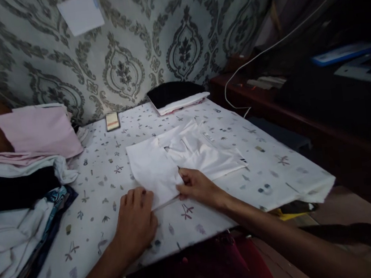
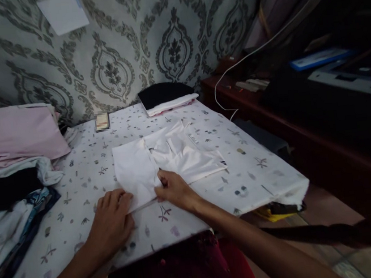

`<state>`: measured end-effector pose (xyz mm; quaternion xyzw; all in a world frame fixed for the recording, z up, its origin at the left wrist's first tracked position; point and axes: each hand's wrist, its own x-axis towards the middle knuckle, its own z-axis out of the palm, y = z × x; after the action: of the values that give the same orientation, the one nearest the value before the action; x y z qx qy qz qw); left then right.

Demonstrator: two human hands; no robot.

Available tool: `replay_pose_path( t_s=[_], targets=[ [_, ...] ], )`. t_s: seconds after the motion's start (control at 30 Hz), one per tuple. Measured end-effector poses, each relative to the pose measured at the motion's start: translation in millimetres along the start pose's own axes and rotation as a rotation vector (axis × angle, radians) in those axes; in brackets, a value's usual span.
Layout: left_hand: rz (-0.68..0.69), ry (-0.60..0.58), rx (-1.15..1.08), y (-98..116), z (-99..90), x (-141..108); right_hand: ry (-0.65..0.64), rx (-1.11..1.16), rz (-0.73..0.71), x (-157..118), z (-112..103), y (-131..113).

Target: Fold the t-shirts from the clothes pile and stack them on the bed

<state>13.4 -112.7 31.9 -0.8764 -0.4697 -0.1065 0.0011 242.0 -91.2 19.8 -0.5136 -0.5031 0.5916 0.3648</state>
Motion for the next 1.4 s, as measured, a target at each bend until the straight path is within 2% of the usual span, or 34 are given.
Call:
replay_pose_path(
  t_s=[0.13,0.2,0.3,0.37,0.47,0.53,0.6,0.67,0.73,0.83,0.93,1.03,1.23,1.4],
  targets=[
    [0.053,0.013,-0.162,-7.2,-2.3,14.7,0.052,-0.172,-0.012,-9.1,-6.7,-8.3],
    [0.034,0.009,-0.175,-13.7,9.0,20.9,0.143,-0.312,-0.062,-12.7,-13.7,-14.7],
    [0.001,-0.073,-0.179,-25.3,33.2,21.5,0.261,-0.543,-0.169,-6.1,-26.5,-28.4],
    [0.003,-0.116,-0.187,-32.5,42.4,19.6,0.26,-0.655,-0.238,11.3,-33.5,-40.5],
    [0.008,-0.086,-0.206,-42.5,34.4,31.3,0.226,-0.773,-0.254,55.8,-37.6,-59.2],
    [-0.009,-0.027,-0.225,-49.6,19.7,56.5,0.229,-0.838,-0.166,90.2,-35.8,-68.9],
    [-0.04,0.025,-0.245,-57.8,6.8,93.1,0.243,-0.862,-0.082,121.1,-32.0,-74.2],
    [-0.068,0.05,-0.266,-66.7,1.7,132.8,0.257,-0.86,-0.029,144.4,-28.4,-74.7],
    [-0.094,0.048,-0.281,-74.9,5.6,166.2,0.27,-0.843,0.002,159.7,-26.6,-71.6],
    [-0.116,0.011,-0.309,-83.7,20.5,193.9,0.279,-0.78,0.007,171.9,-27.0,-64.3],
    [-0.111,0.006,-0.355,-89.8,33.3,199.6,0.272,-0.693,-0.036,177.7,-28.3,-56.7],
    [-0.116,0.013,-0.401,-95.7,38.5,199.8,0.262,-0.609,-0.1,180.6,-28.1,-48.9],
    [-0.124,-0.057,-0.497,-106.5,34.5,212.5,0.202,-0.183,-0.309,182.2,-26.8,-36.3],
    [-0.096,-0.155,-0.709,-113.7,28.0,222.2,0.192,-0.093,-0.341,178.2,-25.6,-33.9]
  ],
)
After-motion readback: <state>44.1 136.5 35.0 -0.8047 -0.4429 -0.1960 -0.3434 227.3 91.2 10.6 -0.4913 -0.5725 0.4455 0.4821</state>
